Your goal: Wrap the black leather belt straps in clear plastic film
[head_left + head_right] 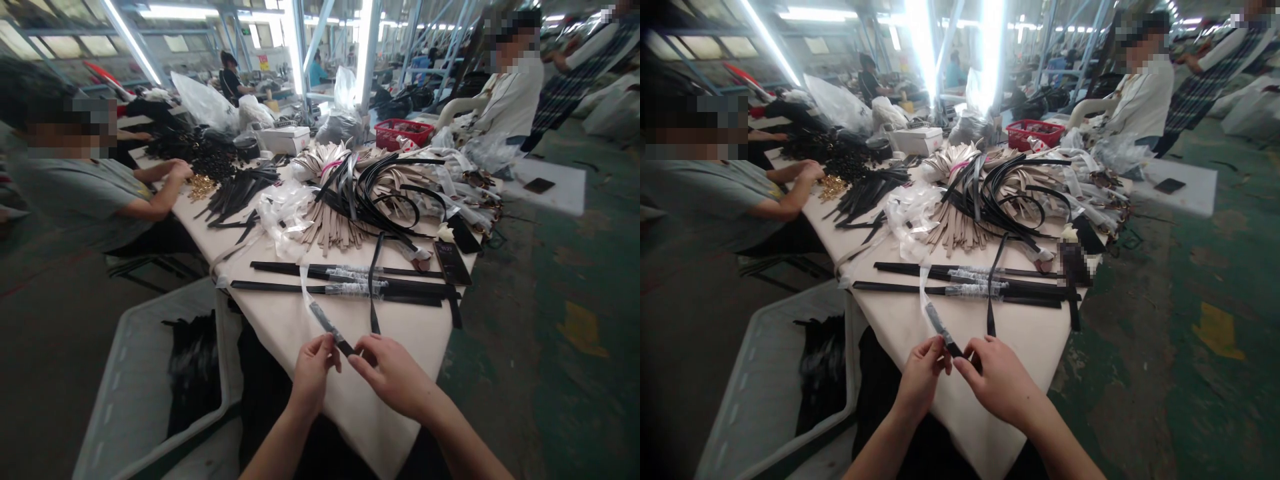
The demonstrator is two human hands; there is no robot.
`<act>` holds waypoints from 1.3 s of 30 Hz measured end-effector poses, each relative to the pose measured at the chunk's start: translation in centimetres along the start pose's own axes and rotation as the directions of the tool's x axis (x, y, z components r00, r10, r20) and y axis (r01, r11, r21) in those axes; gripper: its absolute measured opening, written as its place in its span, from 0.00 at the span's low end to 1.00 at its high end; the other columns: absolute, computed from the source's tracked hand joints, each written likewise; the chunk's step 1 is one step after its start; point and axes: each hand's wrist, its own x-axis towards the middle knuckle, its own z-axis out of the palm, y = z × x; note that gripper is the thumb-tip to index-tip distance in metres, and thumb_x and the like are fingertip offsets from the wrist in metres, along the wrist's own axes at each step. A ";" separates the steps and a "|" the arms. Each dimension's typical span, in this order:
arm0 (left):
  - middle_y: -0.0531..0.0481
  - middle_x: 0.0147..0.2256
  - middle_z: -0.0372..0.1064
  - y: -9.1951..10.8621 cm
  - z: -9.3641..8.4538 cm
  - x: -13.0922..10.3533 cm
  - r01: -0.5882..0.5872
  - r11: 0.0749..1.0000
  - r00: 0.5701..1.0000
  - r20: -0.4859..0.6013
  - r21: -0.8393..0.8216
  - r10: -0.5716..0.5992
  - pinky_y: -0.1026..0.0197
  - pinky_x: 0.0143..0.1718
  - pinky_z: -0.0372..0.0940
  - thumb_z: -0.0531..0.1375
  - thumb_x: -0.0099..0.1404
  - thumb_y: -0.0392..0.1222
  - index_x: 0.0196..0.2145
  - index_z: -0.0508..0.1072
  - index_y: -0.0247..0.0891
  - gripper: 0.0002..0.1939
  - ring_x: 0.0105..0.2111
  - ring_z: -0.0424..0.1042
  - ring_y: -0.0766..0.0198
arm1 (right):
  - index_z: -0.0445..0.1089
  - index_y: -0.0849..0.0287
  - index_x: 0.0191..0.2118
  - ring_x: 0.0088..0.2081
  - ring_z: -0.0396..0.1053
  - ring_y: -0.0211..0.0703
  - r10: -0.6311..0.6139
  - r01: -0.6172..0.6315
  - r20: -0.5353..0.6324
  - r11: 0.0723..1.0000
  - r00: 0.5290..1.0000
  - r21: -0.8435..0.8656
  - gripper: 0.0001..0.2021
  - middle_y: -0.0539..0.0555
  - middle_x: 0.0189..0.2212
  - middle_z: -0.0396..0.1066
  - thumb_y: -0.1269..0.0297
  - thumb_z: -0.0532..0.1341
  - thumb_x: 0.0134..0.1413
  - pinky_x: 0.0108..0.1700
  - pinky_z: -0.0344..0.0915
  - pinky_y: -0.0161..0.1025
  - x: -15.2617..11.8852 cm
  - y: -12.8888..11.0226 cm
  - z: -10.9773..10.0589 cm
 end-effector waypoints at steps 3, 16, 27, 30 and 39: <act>0.51 0.25 0.66 0.5 0.2 -0.1 -0.085 0.995 0.991 -0.108 -0.054 0.079 0.65 0.22 0.59 0.67 0.60 0.55 0.27 0.75 0.35 0.19 0.22 0.61 0.69 | 0.71 0.54 0.28 0.31 0.71 0.44 -0.057 0.058 0.009 0.998 0.998 -0.036 0.13 0.50 0.24 0.74 0.60 0.56 0.64 0.43 0.61 0.41 -0.3 -0.3 -0.3; 0.53 0.22 0.64 -1.0 1.1 -0.7 -0.196 0.980 0.970 -0.135 0.042 0.200 0.65 0.24 0.59 0.63 0.65 0.54 0.24 0.70 0.35 0.20 0.22 0.61 0.69 | 0.69 0.57 0.27 0.19 0.67 0.37 0.163 -0.169 0.142 0.985 0.976 0.025 0.23 0.49 0.18 0.70 0.55 0.47 0.70 0.27 0.59 0.34 -0.9 -0.3 -0.7; 0.52 0.22 0.64 -3.0 1.4 -1.4 -0.105 0.973 0.990 -0.073 0.207 0.122 0.65 0.23 0.57 0.60 0.66 0.58 0.24 0.69 0.35 0.23 0.20 0.61 0.69 | 0.70 0.59 0.32 0.17 0.64 0.35 0.207 -0.289 0.339 0.933 0.918 0.213 0.19 0.49 0.20 0.71 0.53 0.50 0.66 0.20 0.58 0.30 -1.0 3.0 -0.4; 0.52 0.21 0.64 -3.4 1.4 -1.3 -0.077 0.971 0.997 0.007 0.224 0.078 0.65 0.22 0.57 0.59 0.66 0.59 0.24 0.70 0.35 0.24 0.19 0.61 0.68 | 0.69 0.59 0.32 0.21 0.69 0.36 0.156 -0.249 0.341 0.936 0.927 0.248 0.18 0.51 0.23 0.74 0.54 0.51 0.66 0.24 0.63 0.31 -0.5 3.5 -0.8; 0.53 0.20 0.63 -2.7 1.2 0.3 -0.086 0.953 0.996 0.001 0.289 0.090 0.66 0.20 0.56 0.58 0.66 0.60 0.23 0.69 0.35 0.25 0.18 0.61 0.69 | 0.67 0.60 0.33 0.17 0.66 0.36 0.152 -0.327 0.474 0.892 0.867 0.313 0.15 0.49 0.20 0.71 0.55 0.52 0.64 0.19 0.59 0.30 0.9 5.9 -1.3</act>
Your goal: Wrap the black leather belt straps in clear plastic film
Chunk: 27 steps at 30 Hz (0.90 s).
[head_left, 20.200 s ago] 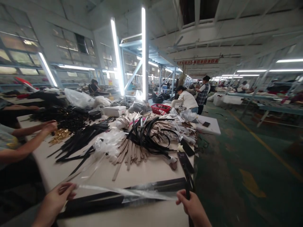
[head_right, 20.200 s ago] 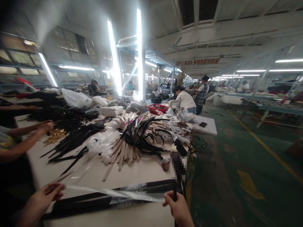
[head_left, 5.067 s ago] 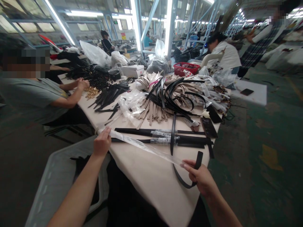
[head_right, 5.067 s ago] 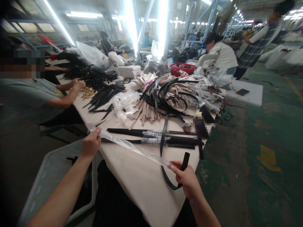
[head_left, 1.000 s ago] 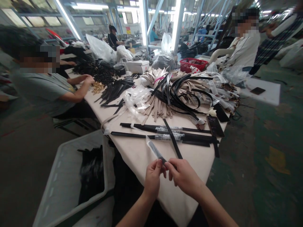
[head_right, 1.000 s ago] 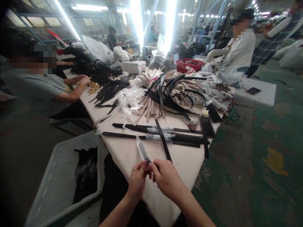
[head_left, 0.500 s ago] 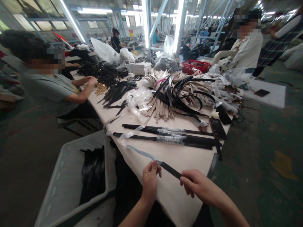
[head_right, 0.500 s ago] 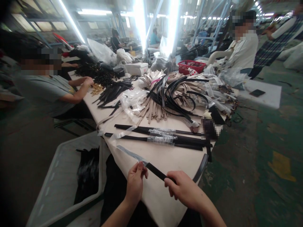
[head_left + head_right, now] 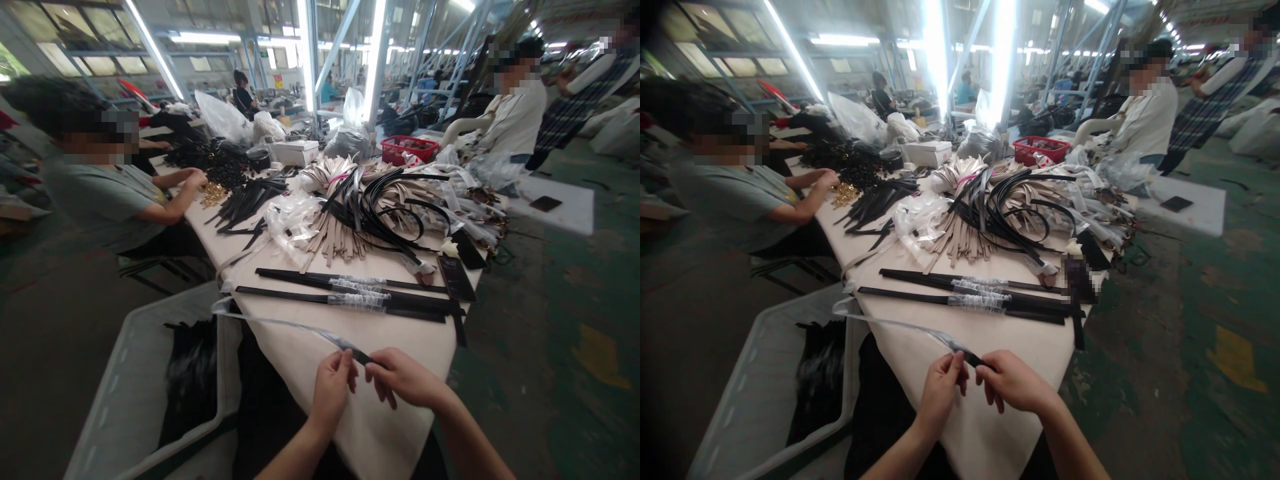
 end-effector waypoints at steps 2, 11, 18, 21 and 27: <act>0.53 0.19 0.62 -0.3 0.5 0.1 0.001 1.000 0.999 0.047 0.030 -0.002 0.65 0.20 0.56 0.57 0.67 0.61 0.23 0.69 0.35 0.26 0.18 0.61 0.68 | 0.67 0.59 0.34 0.18 0.67 0.35 -0.029 0.029 0.012 1.000 1.000 -0.002 0.14 0.49 0.21 0.71 0.55 0.53 0.63 0.20 0.60 0.30 0.6 -0.1 -0.3; 0.49 0.21 0.68 1.6 0.6 0.4 -0.200 0.872 0.966 0.237 0.446 0.100 0.61 0.25 0.63 0.54 0.69 0.58 0.26 0.72 0.37 0.24 0.21 0.67 0.62 | 0.69 0.60 0.33 0.19 0.59 0.33 -0.048 0.044 -0.069 0.997 0.996 -0.062 0.14 0.47 0.20 0.66 0.57 0.53 0.63 0.21 0.54 0.30 0.5 1.5 -2.4; 0.35 0.44 0.73 5.8 -2.1 4.8 -0.607 0.022 0.775 0.586 0.794 0.235 0.44 0.51 0.62 0.59 0.65 0.36 0.42 0.74 0.35 0.09 0.48 0.71 0.45 | 0.71 0.61 0.31 0.21 0.60 0.34 -0.031 0.025 -0.026 0.981 0.999 -0.193 0.17 0.47 0.19 0.62 0.56 0.54 0.63 0.25 0.56 0.31 -0.2 2.2 -4.9; 0.38 0.32 0.74 4.3 -0.1 6.7 -0.630 -0.037 0.776 0.631 0.776 0.004 0.50 0.39 0.66 0.53 0.69 0.36 0.34 0.73 0.35 0.09 0.33 0.75 0.50 | 0.72 0.62 0.29 0.19 0.60 0.33 -0.004 -0.006 -0.038 0.963 0.999 -0.268 0.17 0.47 0.18 0.62 0.56 0.54 0.62 0.23 0.55 0.31 0.9 1.6 -4.6; 0.38 0.36 0.74 3.0 1.6 6.1 -0.646 -0.016 0.763 0.646 0.763 0.019 0.52 0.40 0.65 0.59 0.65 0.41 0.39 0.70 0.36 0.07 0.37 0.75 0.49 | 0.73 0.62 0.30 0.20 0.61 0.34 -0.029 0.019 -0.033 0.966 0.999 -0.256 0.17 0.47 0.18 0.63 0.56 0.55 0.62 0.24 0.57 0.31 1.4 1.9 -4.7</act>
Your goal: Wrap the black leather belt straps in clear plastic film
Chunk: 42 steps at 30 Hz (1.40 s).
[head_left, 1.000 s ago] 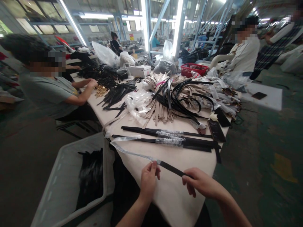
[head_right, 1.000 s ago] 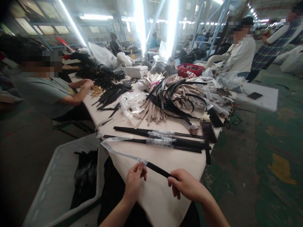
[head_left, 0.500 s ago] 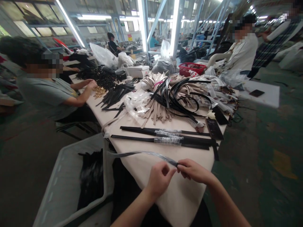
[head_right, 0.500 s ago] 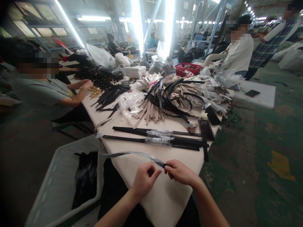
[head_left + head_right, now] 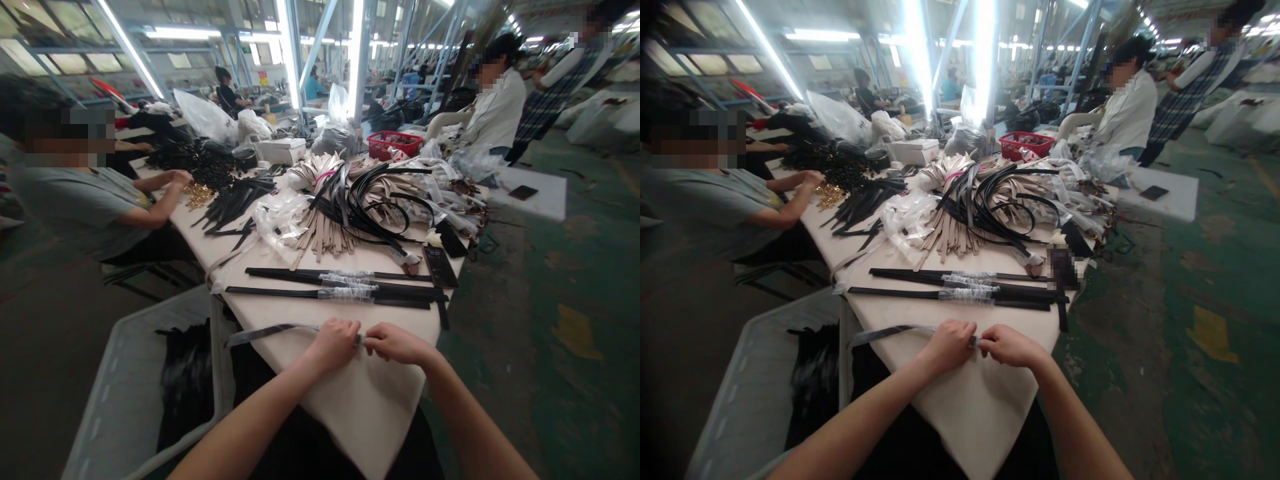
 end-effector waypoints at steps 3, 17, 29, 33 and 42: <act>0.37 0.35 0.74 -0.7 -0.5 -0.5 0.120 0.993 0.993 -0.013 0.016 -0.120 0.51 0.39 0.65 0.58 0.63 0.37 0.41 0.69 0.35 0.09 0.36 0.75 0.47 | 0.73 0.63 0.31 0.20 0.61 0.34 0.021 -0.021 0.019 1.000 1.000 0.016 0.19 0.47 0.18 0.62 0.53 0.55 0.62 0.24 0.57 0.31 -1.0 1.2 -1.2; 0.37 0.56 0.64 -9.0 -2.2 -10.3 0.151 0.981 0.896 -0.402 -0.122 -0.188 0.42 0.62 0.53 0.57 0.66 0.43 0.56 0.63 0.39 0.22 0.58 0.61 0.46 | 0.77 0.62 0.34 0.23 0.68 0.41 0.154 -0.182 -0.130 0.953 0.980 -0.243 0.18 0.54 0.23 0.73 0.55 0.55 0.61 0.26 0.58 0.34 -3.3 2.7 -5.1; 0.45 0.43 0.70 -18.7 -1.8 -20.5 0.311 0.883 0.929 -0.082 -0.352 -0.360 0.51 0.52 0.63 0.58 0.65 0.50 0.37 0.73 0.40 0.11 0.46 0.69 0.52 | 0.75 0.65 0.41 0.47 0.71 0.65 0.039 -0.598 -0.738 0.615 0.674 -0.514 0.16 0.71 0.41 0.74 0.64 0.52 0.63 0.51 0.59 0.57 -0.6 0.8 -3.3; 0.48 0.37 0.71 -18.3 -1.9 -22.0 0.349 0.792 0.909 -0.026 -0.501 -0.417 0.55 0.45 0.66 0.53 0.69 0.50 0.35 0.72 0.40 0.13 0.39 0.71 0.56 | 0.67 0.67 0.56 0.59 0.59 0.65 -0.274 -0.493 -0.853 0.721 0.443 -0.488 0.20 0.72 0.55 0.65 0.68 0.52 0.61 0.63 0.46 0.62 1.7 -3.6 1.8; 0.48 0.38 0.75 -15.5 -0.5 -23.1 0.374 0.833 0.895 -0.075 -0.407 -0.439 0.55 0.43 0.67 0.55 0.67 0.46 0.39 0.73 0.43 0.08 0.39 0.74 0.53 | 0.51 0.65 0.68 0.69 0.40 0.62 -0.565 0.329 -0.184 0.681 0.804 -0.654 0.38 0.67 0.67 0.51 0.66 0.61 0.51 0.69 0.40 0.58 9.9 -13.5 17.7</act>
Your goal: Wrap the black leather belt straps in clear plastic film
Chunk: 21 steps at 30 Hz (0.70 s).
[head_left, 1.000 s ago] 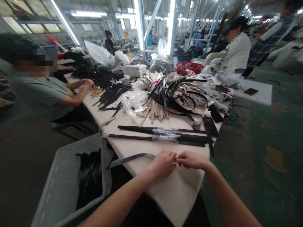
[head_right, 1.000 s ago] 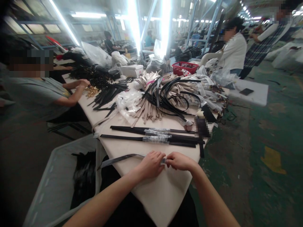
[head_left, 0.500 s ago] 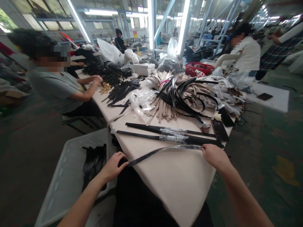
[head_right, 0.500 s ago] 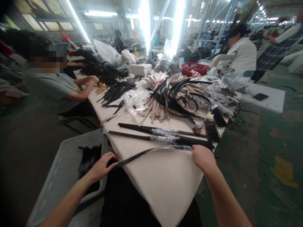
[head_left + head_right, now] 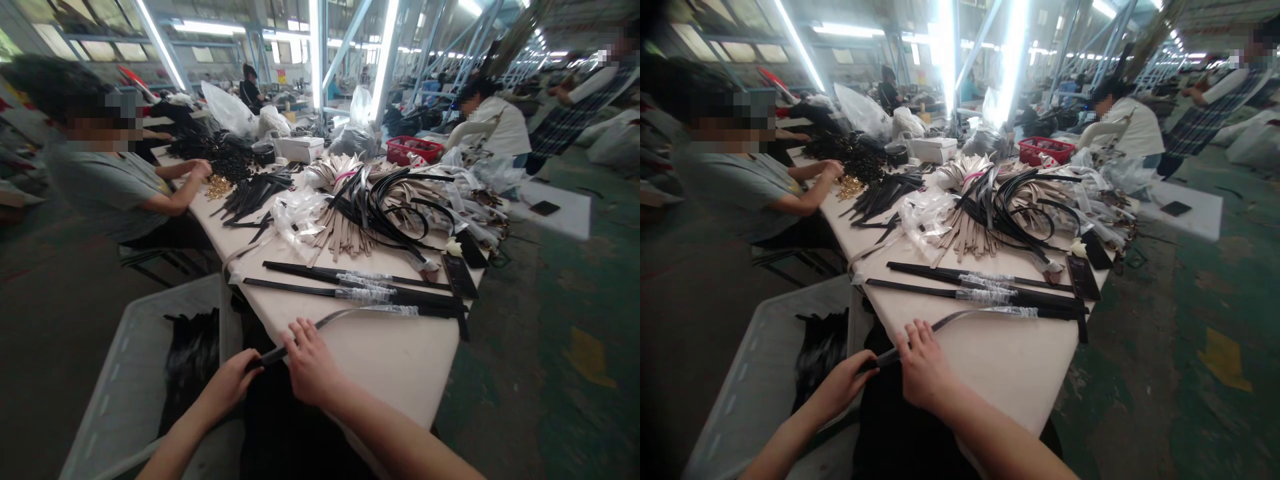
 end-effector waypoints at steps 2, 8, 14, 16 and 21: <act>0.47 0.37 0.75 0.8 -0.7 -0.2 -0.060 0.990 0.998 -0.011 0.129 0.062 0.54 0.42 0.67 0.53 0.68 0.42 0.39 0.74 0.43 0.10 0.38 0.74 0.52 | 0.54 0.69 0.66 0.68 0.44 0.64 -0.102 0.103 0.026 0.994 0.994 -0.044 0.37 0.69 0.65 0.54 0.63 0.62 0.51 0.69 0.38 0.58 1.8 -1.6 0.8; 0.42 0.41 0.76 -0.4 -5.7 -0.9 -0.214 0.829 0.947 -0.097 0.517 0.305 0.48 0.44 0.67 0.52 0.63 0.34 0.46 0.75 0.44 0.18 0.39 0.74 0.49 | 0.72 0.66 0.43 0.43 0.68 0.54 -0.157 0.181 0.132 0.964 0.979 -0.194 0.14 0.63 0.36 0.74 0.68 0.50 0.62 0.68 0.32 0.61 5.2 -0.9 -1.1; 0.53 0.43 0.73 -5.7 -11.9 -0.8 -0.125 0.753 0.900 -0.245 0.646 0.360 0.48 0.49 0.65 0.49 0.70 0.45 0.48 0.70 0.46 0.13 0.44 0.72 0.55 | 0.70 0.62 0.42 0.46 0.65 0.53 0.133 -0.102 0.081 0.945 0.988 -0.312 0.13 0.62 0.40 0.73 0.71 0.48 0.64 0.60 0.50 0.51 1.3 7.1 -7.4; 0.55 0.41 0.73 -6.0 -12.5 0.4 -0.128 0.754 0.905 -0.234 0.645 0.354 0.50 0.49 0.64 0.49 0.71 0.47 0.46 0.70 0.44 0.13 0.44 0.71 0.58 | 0.70 0.61 0.42 0.46 0.66 0.52 0.205 -0.174 0.067 0.933 0.977 -0.315 0.13 0.62 0.40 0.73 0.70 0.48 0.66 0.55 0.55 0.47 -0.8 9.6 -9.0; 0.56 0.40 0.73 -5.7 -11.5 6.4 -0.116 0.802 0.900 -0.280 0.586 0.335 0.55 0.49 0.64 0.46 0.72 0.50 0.45 0.70 0.41 0.17 0.43 0.70 0.60 | 0.62 0.59 0.58 0.48 0.69 0.50 0.396 -0.368 0.054 0.888 0.917 -0.276 0.18 0.60 0.49 0.71 0.64 0.56 0.63 0.49 0.59 0.40 -7.2 15.1 -10.8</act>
